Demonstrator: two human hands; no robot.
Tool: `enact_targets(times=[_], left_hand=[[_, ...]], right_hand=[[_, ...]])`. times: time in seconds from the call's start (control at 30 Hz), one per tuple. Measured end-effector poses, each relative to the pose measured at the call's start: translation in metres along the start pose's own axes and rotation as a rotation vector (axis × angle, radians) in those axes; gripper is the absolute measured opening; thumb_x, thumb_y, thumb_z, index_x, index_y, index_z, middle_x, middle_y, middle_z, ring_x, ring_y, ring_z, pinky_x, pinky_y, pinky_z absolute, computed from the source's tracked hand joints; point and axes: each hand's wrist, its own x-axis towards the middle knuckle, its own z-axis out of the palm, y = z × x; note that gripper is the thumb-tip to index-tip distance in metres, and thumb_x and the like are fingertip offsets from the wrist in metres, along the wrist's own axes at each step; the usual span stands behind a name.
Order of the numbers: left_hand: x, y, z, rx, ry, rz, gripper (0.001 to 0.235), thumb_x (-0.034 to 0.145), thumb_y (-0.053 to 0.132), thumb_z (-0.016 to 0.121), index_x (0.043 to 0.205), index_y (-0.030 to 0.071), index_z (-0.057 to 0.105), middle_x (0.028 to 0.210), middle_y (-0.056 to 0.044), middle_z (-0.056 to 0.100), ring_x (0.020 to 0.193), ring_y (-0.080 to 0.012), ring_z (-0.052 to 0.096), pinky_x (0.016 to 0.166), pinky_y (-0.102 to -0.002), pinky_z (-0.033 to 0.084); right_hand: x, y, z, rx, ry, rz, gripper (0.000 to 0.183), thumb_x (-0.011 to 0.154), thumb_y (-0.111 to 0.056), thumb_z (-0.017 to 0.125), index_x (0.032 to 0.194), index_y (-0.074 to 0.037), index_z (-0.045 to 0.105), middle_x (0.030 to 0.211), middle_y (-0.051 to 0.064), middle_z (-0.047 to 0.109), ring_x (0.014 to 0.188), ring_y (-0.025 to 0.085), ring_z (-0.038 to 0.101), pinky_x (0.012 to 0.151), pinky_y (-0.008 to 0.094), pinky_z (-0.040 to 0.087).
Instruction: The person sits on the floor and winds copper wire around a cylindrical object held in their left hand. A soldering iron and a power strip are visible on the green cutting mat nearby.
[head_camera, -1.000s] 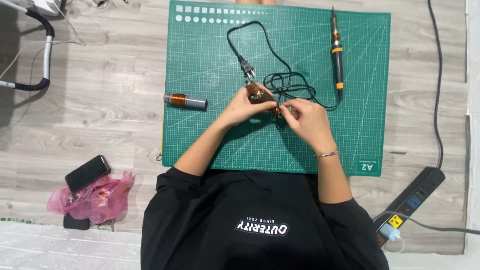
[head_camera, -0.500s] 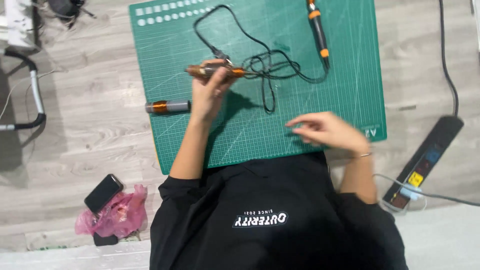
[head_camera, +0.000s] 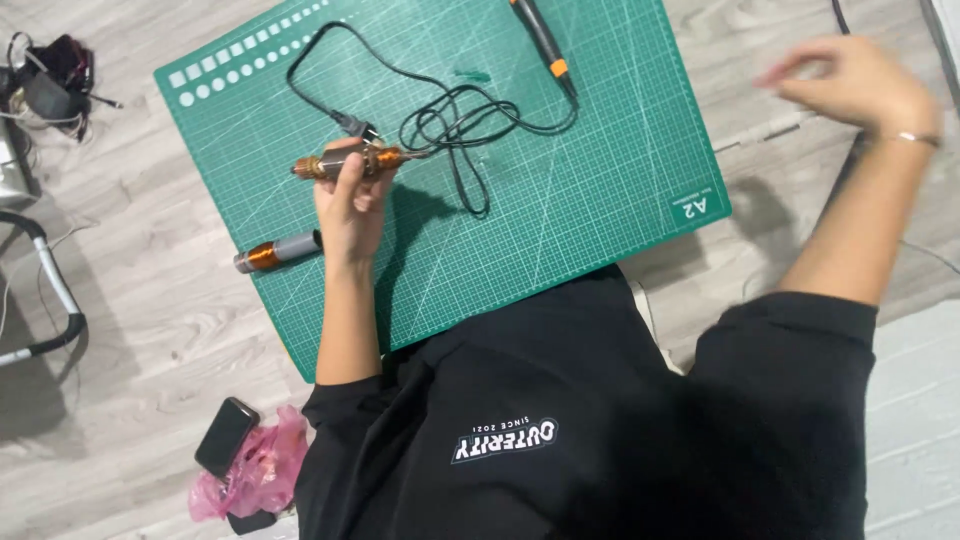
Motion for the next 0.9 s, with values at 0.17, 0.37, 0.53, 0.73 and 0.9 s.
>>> enact_targets(times=[0.17,0.37,0.53,0.73,0.9], left_hand=[[0.001,0.004,-0.004,-0.027,-0.031,0.034,0.024,0.079,0.008,0.058,0.1,0.003,0.049,0.086,-0.012,0.058,0.061,-0.0103,0.054,0.061,-0.017,0.05],[0.004,0.004,-0.01,0.026,0.062,0.066,0.033,0.076,0.012,0.063,0.102,0.002,0.046,0.092,-0.015,0.055,0.083,-0.0223,0.061,0.075,-0.024,0.054],[0.005,0.004,-0.013,-0.015,0.062,0.062,0.031,0.078,0.011,0.061,0.102,0.001,0.046,0.094,-0.015,0.055,0.088,-0.0249,0.06,0.078,-0.025,0.054],[0.009,-0.003,-0.018,0.08,0.074,0.077,0.025,0.08,0.016,0.058,0.099,0.005,0.048,0.091,-0.014,0.06,0.081,-0.0212,0.063,0.08,-0.032,0.056],[0.003,-0.022,0.003,0.102,0.013,-0.018,0.025,0.077,0.015,0.06,0.097,0.006,0.048,0.088,-0.011,0.059,0.08,-0.0197,0.063,0.078,-0.031,0.056]], right_hand=[[-0.036,-0.102,-0.032,0.734,-0.26,-0.168,0.061,0.064,-0.006,0.067,0.12,-0.005,0.044,0.109,0.008,0.05,0.053,0.013,0.037,0.044,0.024,0.033],[-0.073,-0.095,-0.013,0.649,-0.106,-0.162,0.087,0.041,-0.022,0.077,0.121,-0.006,0.045,0.13,0.017,0.02,0.08,0.024,0.04,0.066,0.031,0.04],[-0.091,-0.165,-0.029,0.532,-0.381,-0.251,0.075,0.047,-0.034,0.074,0.112,-0.011,0.047,0.1,0.005,0.052,0.058,0.014,0.047,0.051,0.027,0.039],[-0.085,-0.119,0.003,0.141,-0.446,0.006,0.008,0.068,-0.021,0.06,0.07,-0.014,0.064,0.062,0.003,0.063,0.064,0.027,0.063,0.058,0.034,0.046],[-0.072,-0.011,0.033,0.077,-0.337,0.226,0.007,0.068,-0.021,0.06,0.069,-0.015,0.065,0.055,0.005,0.062,0.06,0.03,0.063,0.059,0.034,0.046]])
